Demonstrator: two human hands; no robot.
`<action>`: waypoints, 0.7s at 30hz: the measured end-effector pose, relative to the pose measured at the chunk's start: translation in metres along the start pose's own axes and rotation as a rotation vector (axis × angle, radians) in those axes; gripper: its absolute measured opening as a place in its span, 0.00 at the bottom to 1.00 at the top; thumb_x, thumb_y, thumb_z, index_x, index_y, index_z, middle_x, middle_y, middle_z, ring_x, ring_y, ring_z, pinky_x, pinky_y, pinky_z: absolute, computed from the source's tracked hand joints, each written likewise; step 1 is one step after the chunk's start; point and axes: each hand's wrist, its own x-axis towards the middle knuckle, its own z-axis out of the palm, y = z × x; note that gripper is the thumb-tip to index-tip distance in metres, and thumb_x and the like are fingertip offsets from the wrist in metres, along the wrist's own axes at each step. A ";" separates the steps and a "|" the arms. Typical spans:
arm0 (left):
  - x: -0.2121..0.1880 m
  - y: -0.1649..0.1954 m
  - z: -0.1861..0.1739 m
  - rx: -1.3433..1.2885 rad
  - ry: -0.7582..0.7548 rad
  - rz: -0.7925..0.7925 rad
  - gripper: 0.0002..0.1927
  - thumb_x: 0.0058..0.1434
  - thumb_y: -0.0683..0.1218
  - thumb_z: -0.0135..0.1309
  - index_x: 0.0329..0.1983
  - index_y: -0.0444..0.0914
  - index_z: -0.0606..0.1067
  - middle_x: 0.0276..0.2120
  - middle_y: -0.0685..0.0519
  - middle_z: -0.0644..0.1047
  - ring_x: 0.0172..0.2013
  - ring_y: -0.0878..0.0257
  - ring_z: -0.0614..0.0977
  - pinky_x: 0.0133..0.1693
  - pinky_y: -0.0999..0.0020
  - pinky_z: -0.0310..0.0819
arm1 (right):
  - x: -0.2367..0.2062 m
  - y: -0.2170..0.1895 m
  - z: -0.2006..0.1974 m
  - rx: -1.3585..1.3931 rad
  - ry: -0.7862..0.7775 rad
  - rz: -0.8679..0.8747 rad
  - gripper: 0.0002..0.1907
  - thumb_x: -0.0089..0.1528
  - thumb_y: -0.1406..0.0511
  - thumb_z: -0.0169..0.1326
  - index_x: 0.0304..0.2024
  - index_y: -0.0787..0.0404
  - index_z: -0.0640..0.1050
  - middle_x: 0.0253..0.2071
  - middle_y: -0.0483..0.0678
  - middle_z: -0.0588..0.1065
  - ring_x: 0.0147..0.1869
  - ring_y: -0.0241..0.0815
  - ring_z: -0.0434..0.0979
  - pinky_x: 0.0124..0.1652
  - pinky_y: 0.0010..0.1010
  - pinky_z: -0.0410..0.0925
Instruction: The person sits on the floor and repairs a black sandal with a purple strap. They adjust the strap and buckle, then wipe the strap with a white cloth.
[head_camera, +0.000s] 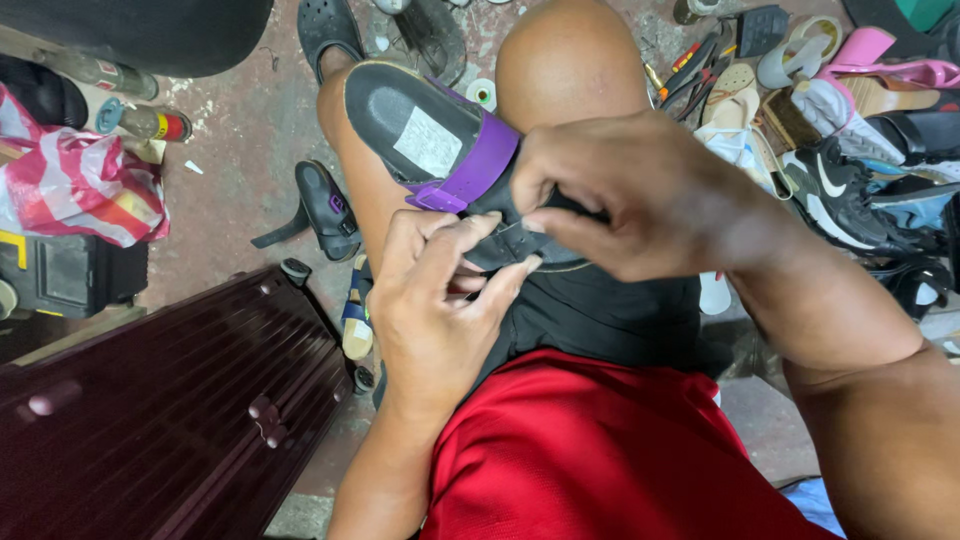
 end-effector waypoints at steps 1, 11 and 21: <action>0.001 0.000 -0.001 -0.056 -0.011 0.017 0.24 0.50 0.39 0.74 0.50 0.35 0.79 0.41 0.51 0.73 0.31 0.69 0.80 0.34 0.76 0.79 | 0.001 0.002 -0.003 0.046 -0.033 0.079 0.08 0.62 0.65 0.62 0.39 0.57 0.75 0.30 0.44 0.73 0.31 0.43 0.71 0.31 0.36 0.64; -0.012 -0.025 0.022 -0.535 0.032 -0.318 0.15 0.62 0.32 0.63 0.51 0.32 0.75 0.35 0.53 0.75 0.32 0.73 0.74 0.37 0.78 0.71 | 0.002 0.017 -0.014 -0.062 0.077 -0.168 0.10 0.61 0.66 0.62 0.40 0.60 0.74 0.38 0.48 0.75 0.40 0.46 0.79 0.36 0.35 0.70; -0.024 -0.045 0.045 -0.937 0.166 -0.314 0.09 0.67 0.34 0.58 0.45 0.35 0.70 0.36 0.52 0.75 0.35 0.66 0.80 0.43 0.69 0.79 | -0.058 -0.006 0.072 -0.056 0.548 0.199 0.18 0.56 0.68 0.72 0.44 0.65 0.79 0.45 0.50 0.78 0.29 0.33 0.76 0.30 0.25 0.70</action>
